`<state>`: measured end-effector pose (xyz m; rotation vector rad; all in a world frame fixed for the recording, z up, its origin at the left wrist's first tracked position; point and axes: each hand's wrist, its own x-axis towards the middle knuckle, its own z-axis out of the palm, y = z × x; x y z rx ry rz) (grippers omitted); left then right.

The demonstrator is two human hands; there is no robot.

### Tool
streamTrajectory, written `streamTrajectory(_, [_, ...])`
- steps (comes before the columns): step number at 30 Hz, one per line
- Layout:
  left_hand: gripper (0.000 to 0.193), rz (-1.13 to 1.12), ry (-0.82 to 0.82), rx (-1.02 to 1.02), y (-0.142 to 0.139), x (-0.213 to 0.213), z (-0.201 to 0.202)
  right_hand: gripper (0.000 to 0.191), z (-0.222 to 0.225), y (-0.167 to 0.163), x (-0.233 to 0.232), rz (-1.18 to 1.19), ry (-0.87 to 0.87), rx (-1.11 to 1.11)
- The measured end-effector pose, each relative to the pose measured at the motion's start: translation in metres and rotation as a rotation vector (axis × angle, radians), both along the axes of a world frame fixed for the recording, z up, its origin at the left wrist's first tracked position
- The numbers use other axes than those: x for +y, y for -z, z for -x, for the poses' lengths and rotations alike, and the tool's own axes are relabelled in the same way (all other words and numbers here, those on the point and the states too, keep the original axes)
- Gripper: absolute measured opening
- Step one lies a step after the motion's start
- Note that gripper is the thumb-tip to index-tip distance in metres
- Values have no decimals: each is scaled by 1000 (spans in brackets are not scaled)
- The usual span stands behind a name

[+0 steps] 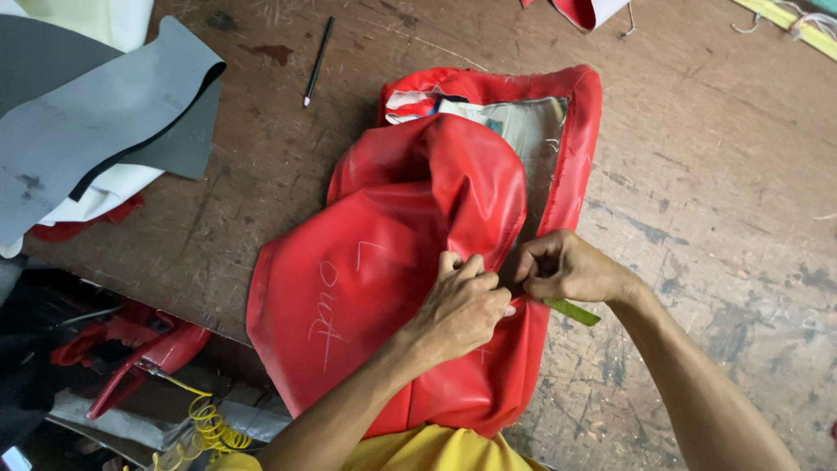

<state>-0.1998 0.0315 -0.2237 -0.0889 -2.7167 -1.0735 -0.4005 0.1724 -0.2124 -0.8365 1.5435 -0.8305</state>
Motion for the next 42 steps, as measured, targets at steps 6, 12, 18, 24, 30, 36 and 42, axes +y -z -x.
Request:
streamTrajectory(6, [19,13,-15,34,-2,2,0,12,-2,0,-2,-17,2,53])
streamTrajectory(12, [24,11,-17,-10,-4,1,0,15,-3,-3,0,45,37,47])
streamTrajectory(18, [23,17,-9,0,-5,-1,-2,15,-7,2,-1,12,55,96])
streamTrajectory(24, [27,15,-34,-21,-7,-3,-2,14,-2,9,3,84,56,-41])
streamTrajectory(30, [27,-25,-5,-5,-10,-6,-13,14,-3,14,5,28,109,15])
streamTrajectory(36, [26,-50,-46,-31,-11,-8,-17,18,-5,7,8,12,55,39])
streamTrajectory(42, [28,-32,-10,-16,-15,-8,-21,17,-16,0,3,21,49,111])
